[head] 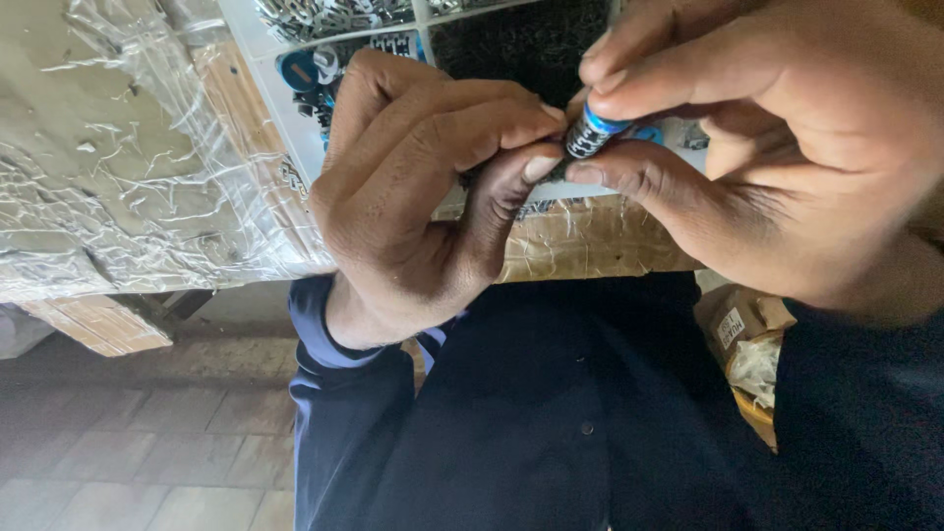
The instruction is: The person picks small gray nozzle bodies and blue caps from a compartment tray and presses them together by hand to assemble spray nozzle units, placing finished units back into the tray compartments and repeating the assembly cycle.
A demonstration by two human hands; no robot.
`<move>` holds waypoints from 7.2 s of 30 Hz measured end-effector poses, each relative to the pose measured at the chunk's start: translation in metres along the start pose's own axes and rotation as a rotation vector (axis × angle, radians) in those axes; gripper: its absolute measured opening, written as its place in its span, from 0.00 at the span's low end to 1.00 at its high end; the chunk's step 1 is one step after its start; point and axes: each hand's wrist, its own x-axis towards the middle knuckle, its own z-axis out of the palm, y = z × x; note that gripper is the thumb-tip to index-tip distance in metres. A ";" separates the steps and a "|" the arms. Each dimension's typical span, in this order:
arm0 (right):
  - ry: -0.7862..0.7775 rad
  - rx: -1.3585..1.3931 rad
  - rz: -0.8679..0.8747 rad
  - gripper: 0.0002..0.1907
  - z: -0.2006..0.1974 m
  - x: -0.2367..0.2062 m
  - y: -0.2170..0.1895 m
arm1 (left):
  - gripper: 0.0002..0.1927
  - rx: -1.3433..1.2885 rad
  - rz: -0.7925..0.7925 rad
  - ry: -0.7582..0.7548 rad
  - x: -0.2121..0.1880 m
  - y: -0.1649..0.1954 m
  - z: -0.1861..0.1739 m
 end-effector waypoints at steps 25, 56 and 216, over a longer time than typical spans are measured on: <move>0.017 -0.051 -0.094 0.20 0.002 -0.001 0.004 | 0.11 -0.247 -0.078 0.057 -0.007 0.002 0.001; 0.064 0.042 0.252 0.21 0.004 -0.012 -0.014 | 0.10 0.471 0.077 -0.085 0.004 0.011 0.004; 0.058 -0.067 0.247 0.21 0.008 -0.005 -0.023 | 0.09 0.391 0.030 -0.084 -0.001 0.007 0.007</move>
